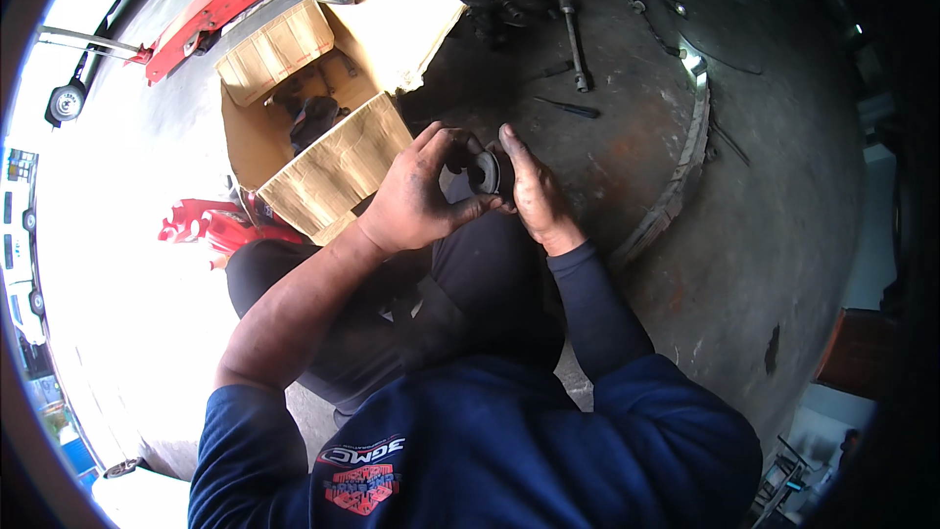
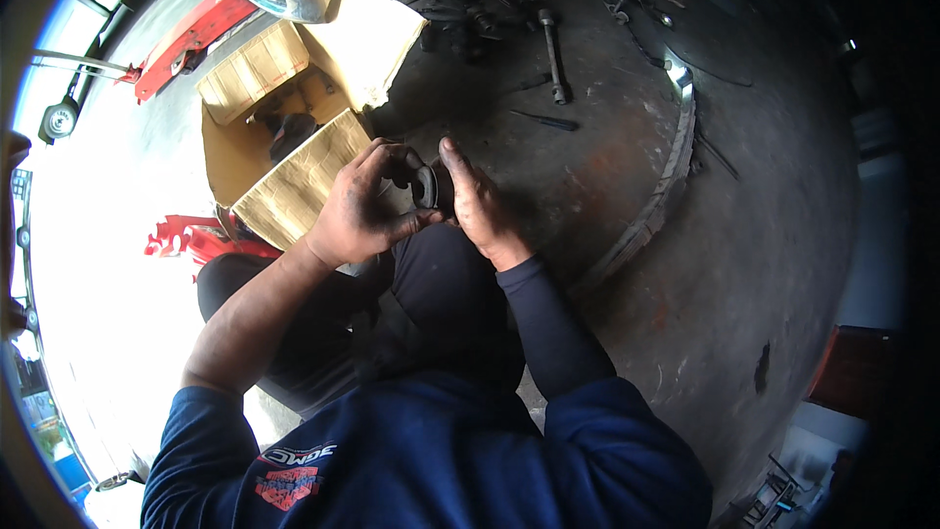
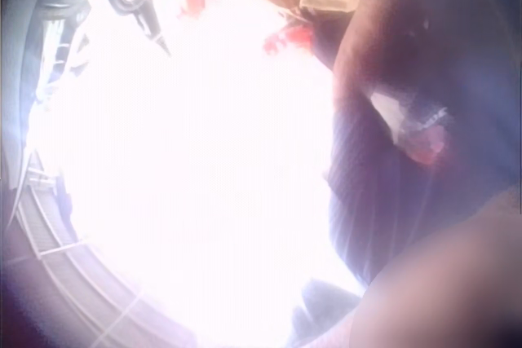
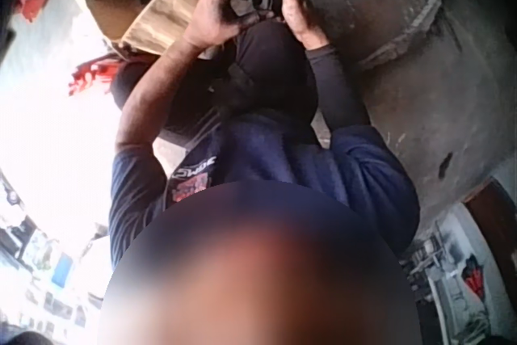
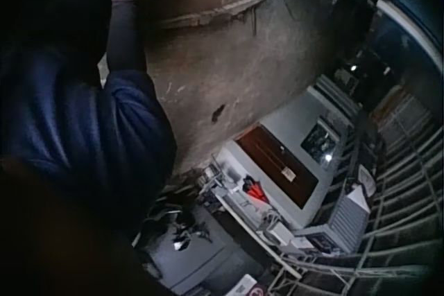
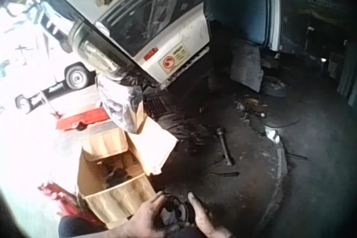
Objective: The person sits on the garage floor and handles various car parts, including a radiator and suspension components. They use a screwdriver to adjust parts and place items into a cardboard box.
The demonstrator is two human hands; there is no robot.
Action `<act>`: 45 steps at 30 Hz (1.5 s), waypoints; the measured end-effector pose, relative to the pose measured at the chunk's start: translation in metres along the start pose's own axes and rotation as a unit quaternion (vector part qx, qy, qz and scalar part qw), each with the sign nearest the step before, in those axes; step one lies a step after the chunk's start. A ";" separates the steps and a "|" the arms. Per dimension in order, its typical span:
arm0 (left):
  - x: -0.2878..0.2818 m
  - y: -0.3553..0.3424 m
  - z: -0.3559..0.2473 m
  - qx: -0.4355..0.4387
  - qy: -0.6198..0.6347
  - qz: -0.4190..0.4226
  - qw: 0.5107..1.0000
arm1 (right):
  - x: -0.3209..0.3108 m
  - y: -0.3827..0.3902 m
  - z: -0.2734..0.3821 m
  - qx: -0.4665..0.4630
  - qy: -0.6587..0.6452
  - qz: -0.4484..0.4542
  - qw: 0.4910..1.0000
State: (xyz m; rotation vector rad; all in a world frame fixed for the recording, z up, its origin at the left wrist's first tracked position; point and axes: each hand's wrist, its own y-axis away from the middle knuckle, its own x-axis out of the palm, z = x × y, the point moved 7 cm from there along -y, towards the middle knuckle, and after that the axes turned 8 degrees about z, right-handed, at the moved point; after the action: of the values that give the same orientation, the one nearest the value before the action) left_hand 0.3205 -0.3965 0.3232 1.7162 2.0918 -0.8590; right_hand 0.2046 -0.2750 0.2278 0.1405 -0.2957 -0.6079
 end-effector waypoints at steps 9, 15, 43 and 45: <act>0.007 -0.007 0.008 -0.038 0.033 0.013 0.999 | 0.004 0.008 0.007 -0.032 0.047 -0.001 0.998; 0.019 -0.016 0.019 -0.093 0.135 0.041 0.986 | -0.006 0.016 0.023 -0.141 0.178 -0.060 0.972; 0.051 -0.021 0.014 0.060 0.014 0.045 0.997 | 0.002 0.030 0.005 -0.250 0.426 -0.155 0.855; 0.053 -0.021 0.019 0.029 0.030 0.065 0.997 | 0.005 0.028 0.004 -0.236 0.400 -0.146 0.873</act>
State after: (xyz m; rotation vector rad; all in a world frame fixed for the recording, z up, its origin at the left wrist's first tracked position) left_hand 0.2849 -0.3696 0.2833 1.9067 1.9857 -0.8465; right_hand 0.2221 -0.2549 0.2389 -0.0453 0.6956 -0.8509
